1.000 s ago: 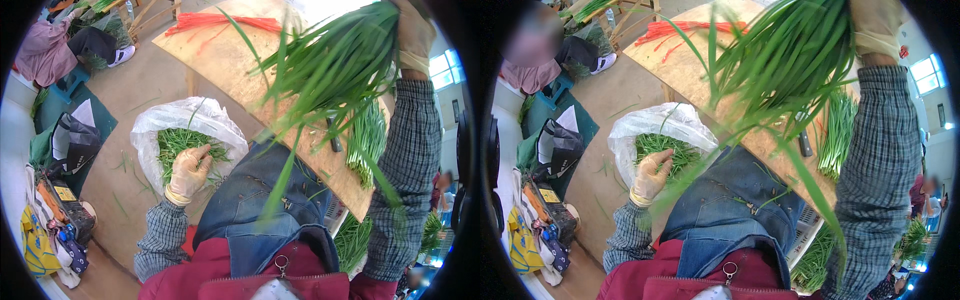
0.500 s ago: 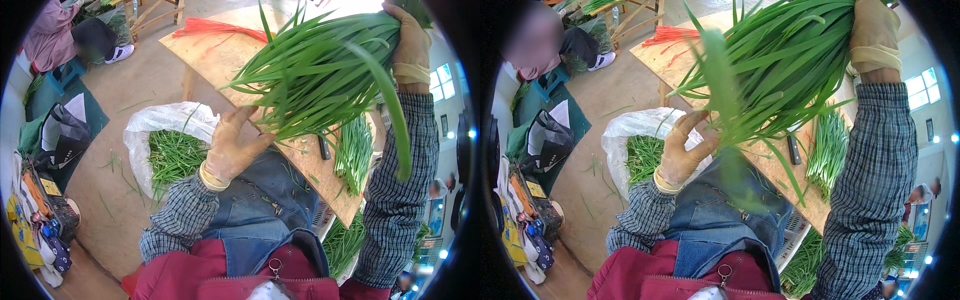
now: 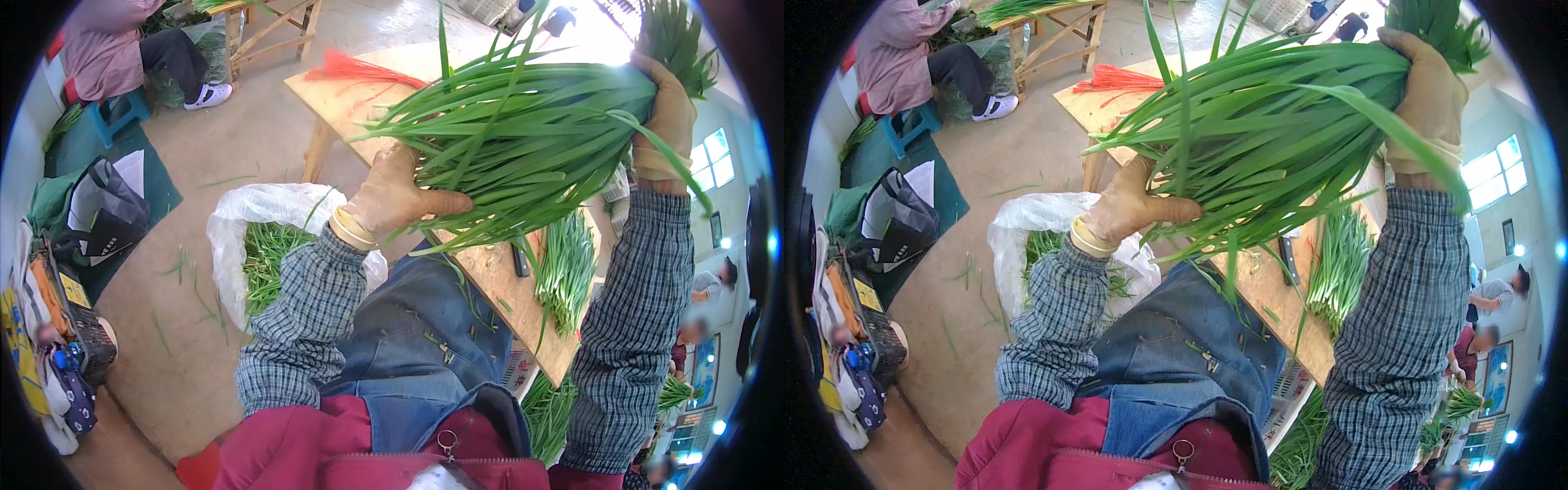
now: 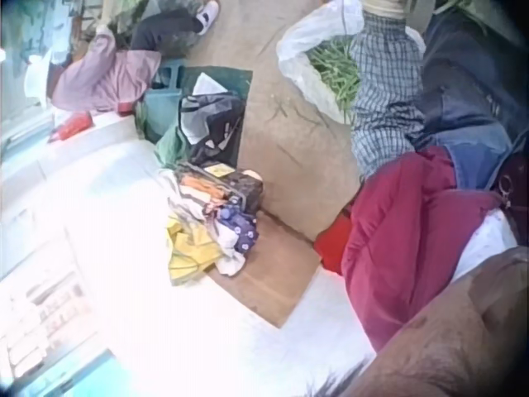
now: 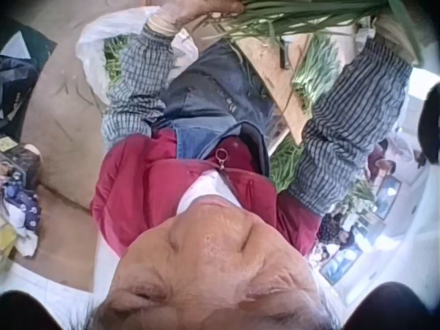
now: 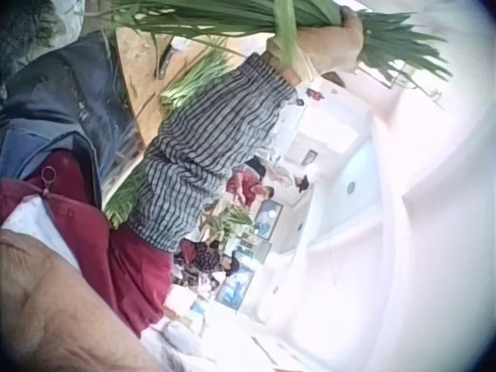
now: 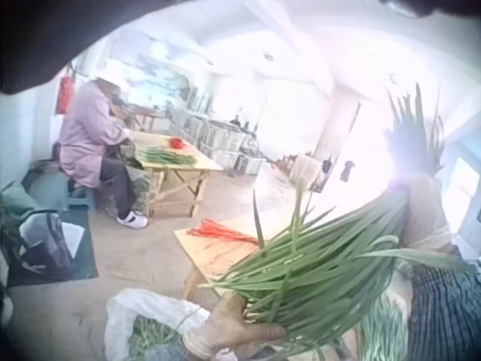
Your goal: The person trims the root ends of green onions using a knife on a wooden cutting board. They gather the trimmed onions into bundles, place them into a white plastic basket, and continue processing additional bunches.
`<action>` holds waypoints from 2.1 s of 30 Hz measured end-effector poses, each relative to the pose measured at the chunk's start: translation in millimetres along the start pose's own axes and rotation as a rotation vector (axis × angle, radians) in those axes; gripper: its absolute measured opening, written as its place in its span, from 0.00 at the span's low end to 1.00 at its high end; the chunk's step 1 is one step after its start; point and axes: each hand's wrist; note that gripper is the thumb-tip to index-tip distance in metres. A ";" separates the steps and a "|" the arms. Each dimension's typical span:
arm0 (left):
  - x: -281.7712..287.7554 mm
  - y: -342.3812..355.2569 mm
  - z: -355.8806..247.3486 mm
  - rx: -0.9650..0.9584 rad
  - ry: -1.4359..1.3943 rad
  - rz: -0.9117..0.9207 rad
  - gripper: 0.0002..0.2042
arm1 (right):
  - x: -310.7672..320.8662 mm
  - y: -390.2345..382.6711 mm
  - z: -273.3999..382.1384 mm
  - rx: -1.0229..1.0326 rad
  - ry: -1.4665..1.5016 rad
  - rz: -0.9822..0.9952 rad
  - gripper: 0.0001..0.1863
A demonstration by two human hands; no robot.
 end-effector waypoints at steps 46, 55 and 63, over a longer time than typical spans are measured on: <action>-51.2 -40.6 -34.1 -0.081 -0.477 0.124 0.21 | 37.6 -24.4 -109.8 -0.761 0.737 -0.302 0.07; -40.8 -48.2 -13.6 -0.074 -0.348 0.076 0.15 | 31.1 -31.5 -99.4 -0.785 0.707 -0.397 0.09; -38.8 -57.9 -1.7 -0.120 -0.305 -0.150 0.14 | 33.4 -30.5 -118.1 -0.734 0.708 -0.270 0.10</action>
Point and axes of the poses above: each hand's wrist, its own y-axis towards the middle knuckle, its own x-axis out of the back of the hand, z = x × y, and after that the axes turned 6 degrees about x, right-handed
